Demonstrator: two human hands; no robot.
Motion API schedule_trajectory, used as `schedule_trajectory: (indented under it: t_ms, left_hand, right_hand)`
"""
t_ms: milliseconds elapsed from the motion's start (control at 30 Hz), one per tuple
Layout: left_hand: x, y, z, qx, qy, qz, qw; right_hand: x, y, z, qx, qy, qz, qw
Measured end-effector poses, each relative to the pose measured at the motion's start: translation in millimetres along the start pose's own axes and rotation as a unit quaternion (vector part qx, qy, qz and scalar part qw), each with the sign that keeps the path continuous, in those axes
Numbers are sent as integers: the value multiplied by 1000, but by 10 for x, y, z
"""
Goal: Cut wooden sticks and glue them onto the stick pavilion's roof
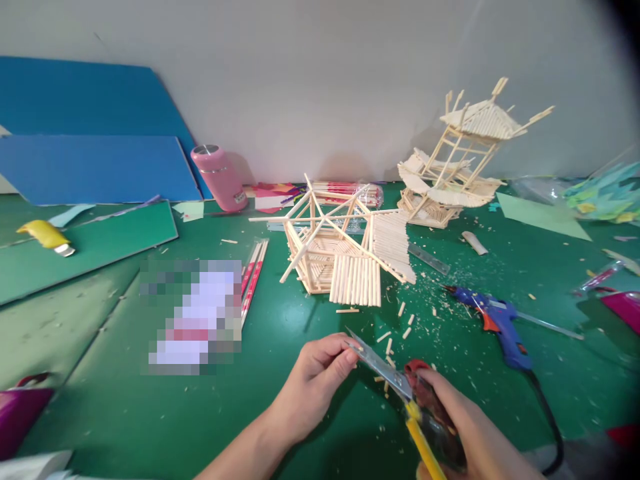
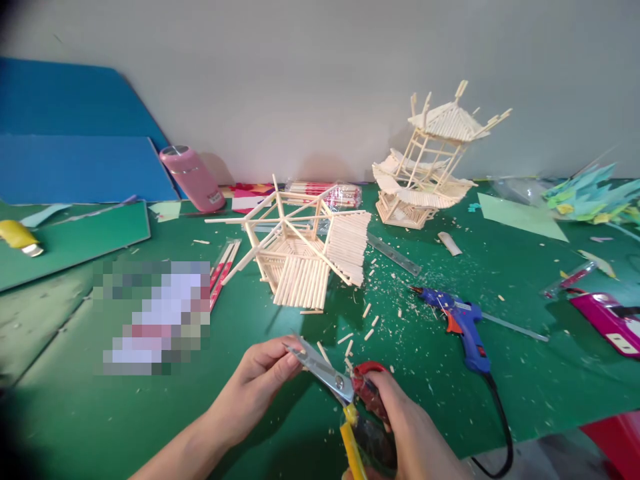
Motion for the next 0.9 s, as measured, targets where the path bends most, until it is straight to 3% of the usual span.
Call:
schedule_trajectory:
  t_ms: [333, 567, 733, 900]
  left_hand:
    - [-19, -8, -110, -30, -82, -3, 996]
    - [18, -17, -134, -67, -111, 4, 992]
    - [40, -5, -163, -82, -132, 12, 988]
    - [89, 7, -140, -75, -191, -2, 979]
  right_hand:
    - [43, 55, -142, -34, 78, -49, 995]
    - [40, 23, -179, -40, 29, -69, 996]
    - [-92, 35, -46, -50, -58, -16, 997]
    - [-366, 30, 390, -31, -237, 134, 962]
Point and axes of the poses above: each hand's wrist, its own y-axis towards the middle knuckle, its own x-axis out of the palm, z = x × y, the point moved 8 cm from there along y, towards the middle knuckle, and after that the axes turned 6 degrees about -y, right-handed, at the moved point
